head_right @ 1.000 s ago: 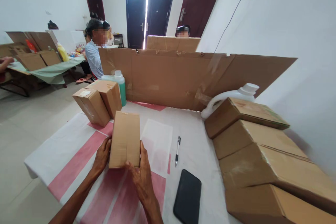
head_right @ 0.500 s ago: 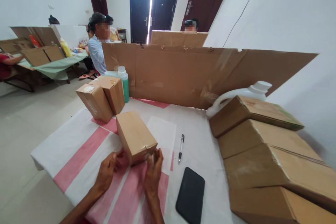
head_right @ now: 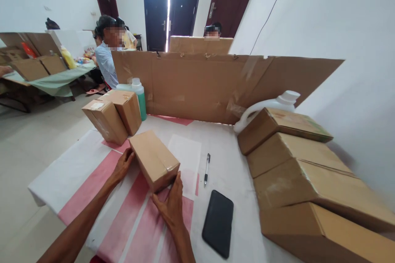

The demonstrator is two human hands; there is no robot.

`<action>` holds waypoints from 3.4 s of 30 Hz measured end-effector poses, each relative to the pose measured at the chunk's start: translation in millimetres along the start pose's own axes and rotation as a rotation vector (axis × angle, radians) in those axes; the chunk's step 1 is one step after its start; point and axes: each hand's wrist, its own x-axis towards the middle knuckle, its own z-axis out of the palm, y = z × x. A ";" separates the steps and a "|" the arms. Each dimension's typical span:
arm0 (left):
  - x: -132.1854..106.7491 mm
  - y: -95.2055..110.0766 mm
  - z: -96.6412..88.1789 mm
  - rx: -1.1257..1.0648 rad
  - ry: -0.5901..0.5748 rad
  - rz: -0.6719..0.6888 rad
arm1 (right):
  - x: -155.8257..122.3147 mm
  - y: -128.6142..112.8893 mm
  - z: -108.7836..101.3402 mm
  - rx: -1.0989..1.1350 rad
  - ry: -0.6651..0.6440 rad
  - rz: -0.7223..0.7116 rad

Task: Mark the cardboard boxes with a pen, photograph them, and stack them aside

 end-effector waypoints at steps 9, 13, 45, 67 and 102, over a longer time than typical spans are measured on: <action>-53.1 29.9 -1.3 0.104 0.138 0.038 | 21.2 -20.4 -63.8 0.453 -0.160 0.280; -64.2 47.1 -3.1 0.122 0.128 0.045 | 29.0 -29.1 -72.8 0.467 -0.121 0.290; -35.5 33.5 9.1 -0.455 -0.129 -0.340 | 33.1 -100.2 -87.7 0.112 0.086 0.133; -36.7 108.2 -27.7 -0.165 -0.264 0.370 | 38.9 -117.2 -91.2 -0.159 0.194 -0.259; -57.7 184.1 2.8 0.170 -0.284 0.345 | 30.7 -177.2 -71.6 -0.108 0.201 -0.097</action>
